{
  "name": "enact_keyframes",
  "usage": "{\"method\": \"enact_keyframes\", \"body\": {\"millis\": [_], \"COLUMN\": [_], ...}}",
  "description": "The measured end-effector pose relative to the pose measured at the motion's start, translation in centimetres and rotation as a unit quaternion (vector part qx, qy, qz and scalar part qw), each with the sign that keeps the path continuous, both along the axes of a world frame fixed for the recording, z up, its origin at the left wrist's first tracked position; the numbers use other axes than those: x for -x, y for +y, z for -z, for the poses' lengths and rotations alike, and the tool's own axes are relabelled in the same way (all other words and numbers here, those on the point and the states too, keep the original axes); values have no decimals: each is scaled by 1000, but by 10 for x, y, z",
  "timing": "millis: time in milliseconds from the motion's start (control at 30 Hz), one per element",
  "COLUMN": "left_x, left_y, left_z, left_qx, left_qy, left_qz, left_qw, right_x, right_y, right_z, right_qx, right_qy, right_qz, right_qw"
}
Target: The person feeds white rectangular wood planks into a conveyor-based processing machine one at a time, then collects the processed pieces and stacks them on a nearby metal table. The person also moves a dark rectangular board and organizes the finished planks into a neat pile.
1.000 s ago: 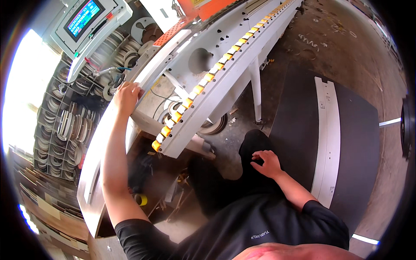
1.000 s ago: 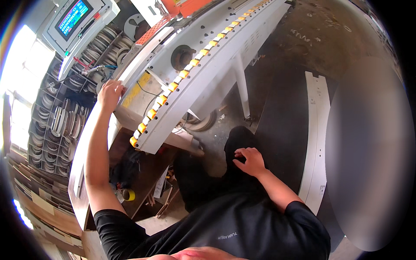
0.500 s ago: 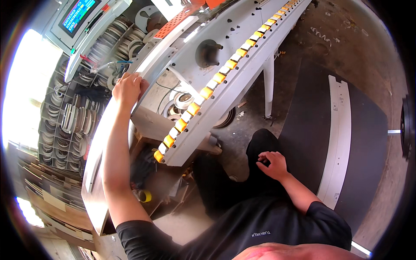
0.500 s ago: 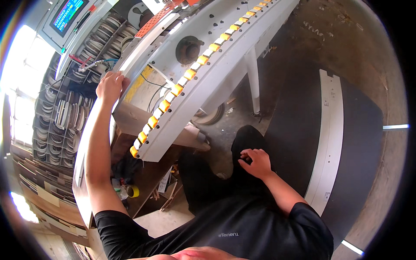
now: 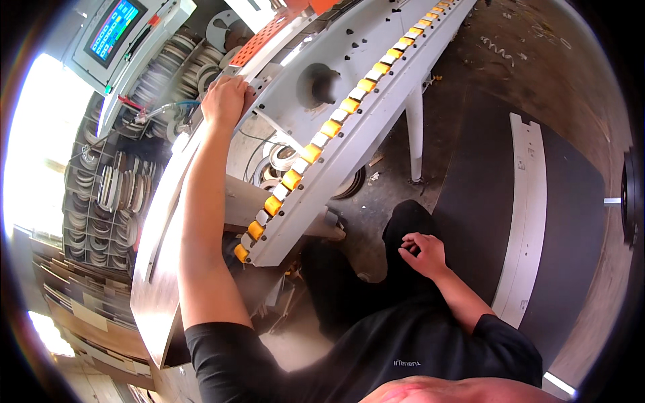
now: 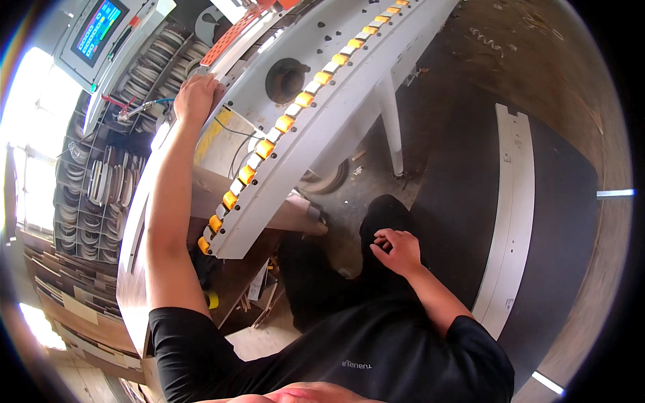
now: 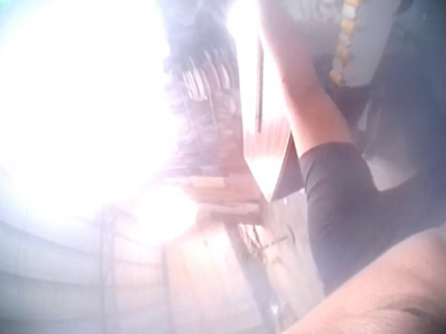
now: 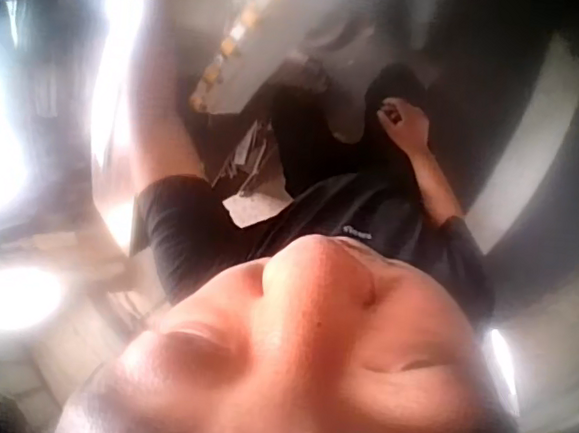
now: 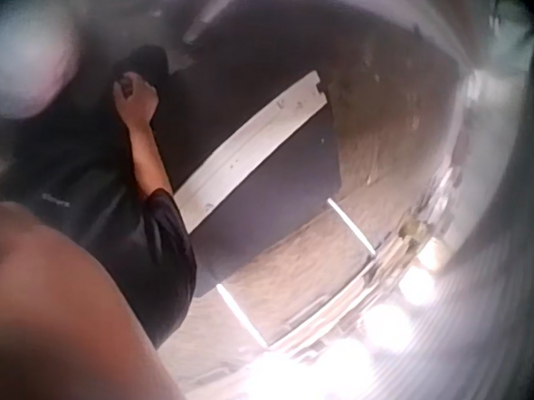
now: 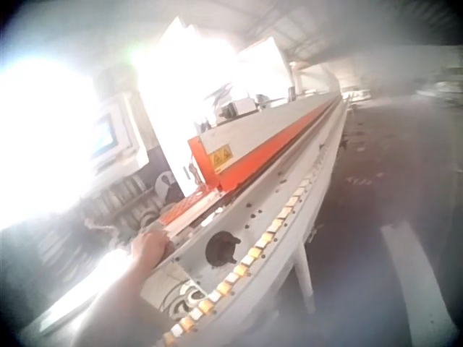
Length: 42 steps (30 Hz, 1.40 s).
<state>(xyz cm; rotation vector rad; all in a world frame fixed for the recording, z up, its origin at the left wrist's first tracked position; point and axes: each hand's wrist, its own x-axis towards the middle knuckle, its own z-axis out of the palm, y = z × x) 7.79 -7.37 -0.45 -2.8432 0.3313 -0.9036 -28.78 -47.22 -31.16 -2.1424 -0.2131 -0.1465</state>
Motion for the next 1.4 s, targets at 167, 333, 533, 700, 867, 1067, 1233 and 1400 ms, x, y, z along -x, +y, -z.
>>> {"method": "enact_keyframes", "body": {"millis": [167,333,533,700,867,1067,1233,1400], "left_x": [10,58,192,270,276,226,194,159], "left_y": [10,84,156,222,239,204,171,141], "left_z": [-3,1,-5,-1,0,-9,-7,-7], "left_qx": [-20,-108,41,63,54,86,95,96], "left_qy": [30,2,6,-1,-10,19,-5,-1], "left_qz": [-27,36,-42,-112,-93,-84,-48,-27], "left_qw": [999,994,998,992,994,993,994,995], "right_x": [2,8,9,6,2,-2,-2,-3], "right_y": [-3,-8,-6,-4,4,11,10,9], "right_z": [1,1,2,5,4,1,0,3], "right_qx": [-9,-35,-36,-21,-8,-3,3,-12], "right_qy": [3,1,15,40,32,27,39,28], "right_qz": [14,15,9,5,5,2,-1,-1], "right_qw": [1000,999,999,999,999,1000,999,1000]}}
